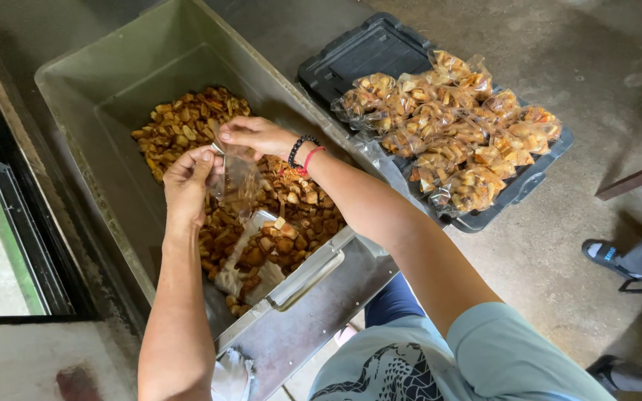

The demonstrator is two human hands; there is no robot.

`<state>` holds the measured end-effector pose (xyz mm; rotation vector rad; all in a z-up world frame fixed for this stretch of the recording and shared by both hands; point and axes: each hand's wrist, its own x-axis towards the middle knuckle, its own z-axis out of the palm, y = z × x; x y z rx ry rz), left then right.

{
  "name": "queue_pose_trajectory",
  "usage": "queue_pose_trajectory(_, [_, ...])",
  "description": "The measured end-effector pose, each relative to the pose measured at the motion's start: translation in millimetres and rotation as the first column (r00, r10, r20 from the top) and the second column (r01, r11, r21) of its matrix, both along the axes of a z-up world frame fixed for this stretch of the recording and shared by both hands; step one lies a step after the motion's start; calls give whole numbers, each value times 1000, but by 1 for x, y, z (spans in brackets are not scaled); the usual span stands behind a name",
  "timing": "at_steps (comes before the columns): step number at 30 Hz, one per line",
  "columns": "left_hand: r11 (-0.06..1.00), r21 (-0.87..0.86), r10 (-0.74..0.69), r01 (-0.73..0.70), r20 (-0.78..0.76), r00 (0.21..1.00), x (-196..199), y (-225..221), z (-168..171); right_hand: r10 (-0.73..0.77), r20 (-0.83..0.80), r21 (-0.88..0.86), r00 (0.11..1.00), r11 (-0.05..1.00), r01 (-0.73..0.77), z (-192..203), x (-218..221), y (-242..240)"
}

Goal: The person fills clear plastic bags with pieces of baked bread snack from a large bin and places the filled bags onto a tray.

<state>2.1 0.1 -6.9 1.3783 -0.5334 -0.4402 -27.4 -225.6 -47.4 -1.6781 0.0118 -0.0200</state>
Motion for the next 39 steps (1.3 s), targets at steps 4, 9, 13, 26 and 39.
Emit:
queue_pose_trajectory(4, [1000, 12, -10, 10, 5, 1000, 2, 1, -1, 49, 17, 68, 999, 996, -50, -2, 3, -2])
queue_pose_trajectory(9, [998, 31, -47, 48, -19, 999, 2, -1, 2, 64, -10, 159, 998, 985, -62, -8, 5, -4])
queue_pose_trajectory(13, [998, -15, -64, 64, -23, 998, 2, -2, 2, 53, -35, 171, 998, 984, -46, 1, -1, -1])
queue_pose_trajectory(26, [978, 207, 14, 10, -118, 993, -3, -4, 7, -214, 135, -216, 967, 946, 240, 24, -16, -5])
queue_pose_trajectory(39, [910, 252, 220, -329, 378, 899, -10, -5, -10, -172, 454, -532, 874, 735, 421, 20, -18, 28])
